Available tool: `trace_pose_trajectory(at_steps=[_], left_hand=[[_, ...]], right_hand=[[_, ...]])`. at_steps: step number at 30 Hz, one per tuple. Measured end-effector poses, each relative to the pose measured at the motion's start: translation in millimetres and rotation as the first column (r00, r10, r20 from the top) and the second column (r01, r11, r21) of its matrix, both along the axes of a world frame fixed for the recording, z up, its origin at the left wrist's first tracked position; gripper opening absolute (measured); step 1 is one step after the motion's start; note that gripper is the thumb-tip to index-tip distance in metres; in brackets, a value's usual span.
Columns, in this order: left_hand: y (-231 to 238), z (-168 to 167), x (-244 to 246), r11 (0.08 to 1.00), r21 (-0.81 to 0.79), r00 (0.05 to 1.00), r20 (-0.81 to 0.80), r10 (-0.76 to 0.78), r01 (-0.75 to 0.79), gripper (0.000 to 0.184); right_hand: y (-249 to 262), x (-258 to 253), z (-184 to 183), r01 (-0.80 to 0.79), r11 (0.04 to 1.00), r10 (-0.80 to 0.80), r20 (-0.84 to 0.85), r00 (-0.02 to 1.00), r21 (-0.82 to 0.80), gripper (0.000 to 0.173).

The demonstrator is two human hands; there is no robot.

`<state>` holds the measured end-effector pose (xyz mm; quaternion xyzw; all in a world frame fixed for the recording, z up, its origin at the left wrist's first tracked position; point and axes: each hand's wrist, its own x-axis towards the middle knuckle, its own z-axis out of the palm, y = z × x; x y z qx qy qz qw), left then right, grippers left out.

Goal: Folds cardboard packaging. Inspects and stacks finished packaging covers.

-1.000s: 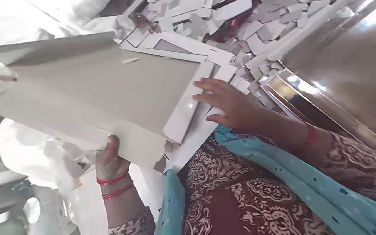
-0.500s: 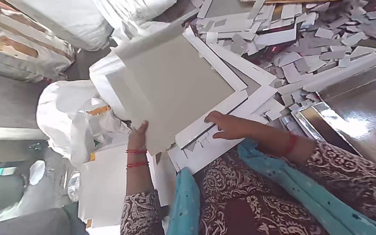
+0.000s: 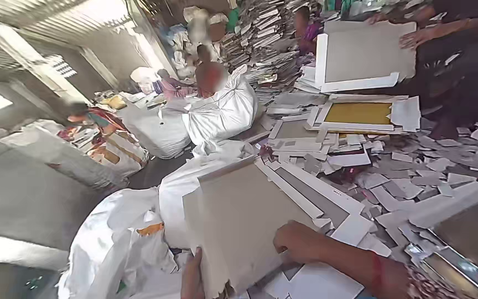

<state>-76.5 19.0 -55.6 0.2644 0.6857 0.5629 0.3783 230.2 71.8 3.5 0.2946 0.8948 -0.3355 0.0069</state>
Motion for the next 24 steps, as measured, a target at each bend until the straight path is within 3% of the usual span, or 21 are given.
trace_pose_trajectory(at_steps=[2,3,5,7,8,10,12,14,15,16,18,19,21,24], left_hand=[[10,10,-6,0.998,0.053,0.991,-0.135,-0.021,0.029,0.044],[16,16,-8,0.998,0.02,0.957,-0.285,-0.047,0.055,0.049],[25,25,-11,0.974,-0.179,0.787,-0.576,-0.219,0.14,0.066],[25,34,0,0.859,-0.492,0.544,-0.686,-0.484,0.143,0.087],[23,39,14,0.782,-0.6,0.424,-0.673,-0.606,0.165,0.088],[12,47,50,0.643,-0.673,0.256,-0.592,-0.765,0.365,0.081],[-4,40,88,0.468,-0.668,0.124,-0.495,-0.86,0.578,0.078],[-20,25,122,0.26,-0.745,-0.004,-0.333,-0.943,0.614,0.082],[-29,16,135,0.203,-0.778,-0.029,-0.273,-0.961,0.595,0.081],[-40,6,143,0.198,-0.788,-0.029,-0.264,-0.964,0.583,0.083],[-56,-16,147,0.343,-0.728,0.001,-0.425,-0.905,0.594,0.095],[-62,-25,148,0.402,-0.706,0.015,-0.486,-0.874,0.584,0.101],[-71,-37,150,0.465,-0.682,0.036,-0.542,-0.84,0.564,0.109],[-74,-39,153,0.472,-0.683,0.033,-0.55,-0.835,0.558,0.11]], right_hand=[[-20,7,25,0.062,0.941,0.026,-0.254,0.967,0.333,0.003],[-29,7,29,0.132,0.847,0.073,-0.358,0.931,0.515,0.009],[-50,3,26,0.193,0.743,0.088,-0.38,0.921,0.64,0.013],[-74,-3,2,0.112,0.85,0.059,-0.303,0.951,0.514,0.012],[-85,-7,-15,0.048,0.912,0.064,-0.258,0.964,0.407,0.011],[-109,-18,-46,-0.062,0.986,0.085,-0.152,0.985,0.152,0.012],[-124,-25,-61,-0.128,0.989,0.122,-0.086,0.989,-0.073,0.023],[-118,-21,-60,-0.177,0.958,0.151,-0.128,0.98,-0.225,0.03],[-107,-15,-52,-0.189,0.924,0.158,-0.118,0.98,-0.334,0.03],[-97,-7,-44,-0.159,0.891,0.132,-0.093,0.987,-0.426,0.031],[-74,16,-29,0.137,0.921,-0.135,0.03,0.99,-0.365,0.032],[-63,26,-29,0.354,0.908,-0.332,0.128,0.934,-0.225,0.036],[-42,43,-54,0.63,0.77,-0.636,0.205,0.744,0.101,0.045],[-19,57,-69,0.745,0.646,-0.751,0.316,0.58,0.167,0.058]])
